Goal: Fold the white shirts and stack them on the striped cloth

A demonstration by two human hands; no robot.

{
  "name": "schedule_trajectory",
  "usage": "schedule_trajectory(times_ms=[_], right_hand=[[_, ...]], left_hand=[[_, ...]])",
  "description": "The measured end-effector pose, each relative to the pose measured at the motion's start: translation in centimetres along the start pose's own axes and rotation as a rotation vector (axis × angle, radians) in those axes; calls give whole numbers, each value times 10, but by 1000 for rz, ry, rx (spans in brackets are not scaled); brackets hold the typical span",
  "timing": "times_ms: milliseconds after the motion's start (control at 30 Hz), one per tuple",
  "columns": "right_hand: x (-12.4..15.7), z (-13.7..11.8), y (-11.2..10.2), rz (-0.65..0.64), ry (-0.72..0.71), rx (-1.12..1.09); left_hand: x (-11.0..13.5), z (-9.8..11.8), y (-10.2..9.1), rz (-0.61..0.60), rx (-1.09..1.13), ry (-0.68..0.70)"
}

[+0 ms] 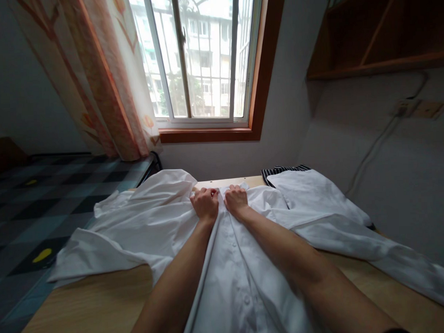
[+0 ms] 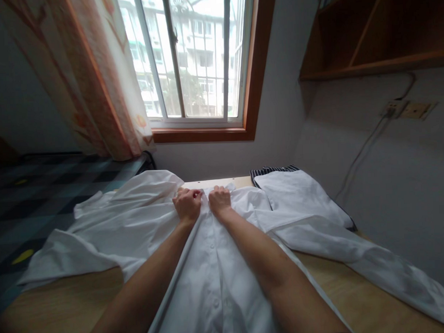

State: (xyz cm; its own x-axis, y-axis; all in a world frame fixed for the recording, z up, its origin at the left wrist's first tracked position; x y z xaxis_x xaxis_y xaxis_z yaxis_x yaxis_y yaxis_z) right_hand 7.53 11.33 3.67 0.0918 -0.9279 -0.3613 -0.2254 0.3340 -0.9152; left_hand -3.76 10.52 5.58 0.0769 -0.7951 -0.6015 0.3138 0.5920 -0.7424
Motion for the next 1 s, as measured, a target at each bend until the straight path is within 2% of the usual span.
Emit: schedule_trajectory(times_ms=[100,200,300,367,533,733,833,1000], right_hand=[[-3,11,0,15,102,-72],[-2,30,-10,142,220,-289],[3,44,-20,287,243,-538],[6,47,-19,324,229,-681],[8,44,3,310,204,-960],[8,50,30,299,246,-1261],[8,51,33,298,243,-1369],[9,52,32,299,246,-1396]], left_hand=[[0,0,2,-8,-2,1],[0,0,3,-6,-12,2],[0,4,4,-7,-35,16],[1,6,4,-11,-48,20],[3,10,1,-9,-13,21],[6,13,1,-23,27,35],[6,15,2,-20,36,50],[8,19,-1,1,44,91]])
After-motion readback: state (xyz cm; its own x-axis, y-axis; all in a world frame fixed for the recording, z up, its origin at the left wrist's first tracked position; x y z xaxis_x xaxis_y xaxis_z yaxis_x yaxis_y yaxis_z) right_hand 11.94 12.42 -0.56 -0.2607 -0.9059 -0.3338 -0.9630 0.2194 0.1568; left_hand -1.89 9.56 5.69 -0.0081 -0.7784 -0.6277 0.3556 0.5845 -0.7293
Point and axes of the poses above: each hand's wrist, its own x-axis away from the middle knuckle, its own y-axis out of the palm, z = x × y, the point moved 9 cm from there along -x, towards the middle knuckle, and after that the axes turned 10 degrees about -x, right-handed, at the moved point
